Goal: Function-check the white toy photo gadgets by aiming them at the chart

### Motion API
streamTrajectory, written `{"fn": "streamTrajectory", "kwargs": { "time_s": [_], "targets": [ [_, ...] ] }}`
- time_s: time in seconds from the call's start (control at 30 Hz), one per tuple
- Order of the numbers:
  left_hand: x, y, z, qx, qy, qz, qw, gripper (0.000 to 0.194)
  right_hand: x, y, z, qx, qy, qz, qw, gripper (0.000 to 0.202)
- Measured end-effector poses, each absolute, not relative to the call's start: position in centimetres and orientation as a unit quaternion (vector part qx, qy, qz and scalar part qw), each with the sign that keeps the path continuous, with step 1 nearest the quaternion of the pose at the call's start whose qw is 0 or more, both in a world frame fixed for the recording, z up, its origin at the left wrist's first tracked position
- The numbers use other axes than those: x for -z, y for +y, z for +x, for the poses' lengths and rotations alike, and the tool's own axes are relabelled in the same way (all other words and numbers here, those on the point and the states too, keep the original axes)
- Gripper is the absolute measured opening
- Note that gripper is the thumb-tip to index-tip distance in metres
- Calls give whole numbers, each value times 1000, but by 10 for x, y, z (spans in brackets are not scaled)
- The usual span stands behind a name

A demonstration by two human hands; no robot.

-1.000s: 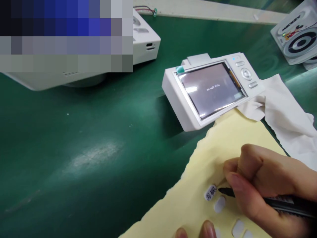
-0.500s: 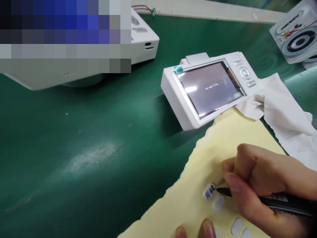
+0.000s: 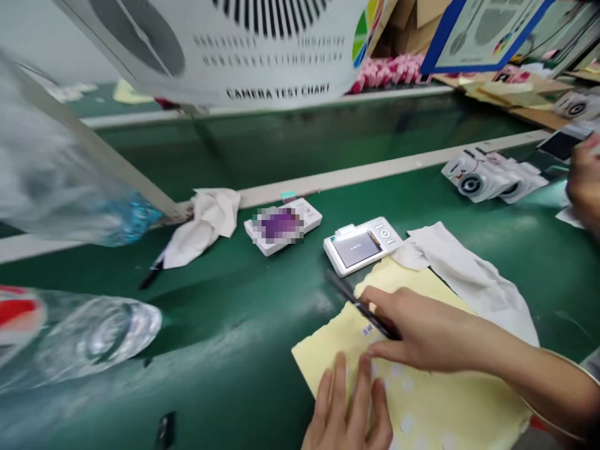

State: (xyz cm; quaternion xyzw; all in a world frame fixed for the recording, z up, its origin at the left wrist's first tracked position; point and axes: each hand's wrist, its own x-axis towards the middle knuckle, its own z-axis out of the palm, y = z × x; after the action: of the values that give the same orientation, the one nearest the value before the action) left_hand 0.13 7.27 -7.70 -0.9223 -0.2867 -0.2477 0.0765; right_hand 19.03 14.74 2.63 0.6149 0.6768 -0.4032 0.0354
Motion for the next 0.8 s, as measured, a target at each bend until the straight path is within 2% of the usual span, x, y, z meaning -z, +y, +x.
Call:
{"fn": "streamTrajectory", "kwargs": {
  "time_s": [0.13, 0.2, 0.27, 0.47, 0.63, 0.8],
  "targets": [
    [77, 80, -3, 221, -245, -939, 99, 54, -41, 185, 155, 364, 728, 579, 53, 24],
    [82, 77, -6, 199, -251, -945, 68, 74, -46, 196, 140, 356, 737, 574, 21, 28],
    [87, 74, -6, 190, -281, -940, 21, 84, -48, 195, 136, 345, 742, 575, -19, 28],
    [77, 68, -3, 145, -331, -928, -88, 77, -21, 149, 185, 291, 715, 633, -58, 15],
    [69, 69, -5, 137, -345, -921, -114, 80, 15, 128, 204, 286, 697, 653, -82, 16],
    [74, 68, -5, 145, -350, -918, -120, 81, 22, 131, 193, 284, 705, 644, -92, 18]
  ]
}}
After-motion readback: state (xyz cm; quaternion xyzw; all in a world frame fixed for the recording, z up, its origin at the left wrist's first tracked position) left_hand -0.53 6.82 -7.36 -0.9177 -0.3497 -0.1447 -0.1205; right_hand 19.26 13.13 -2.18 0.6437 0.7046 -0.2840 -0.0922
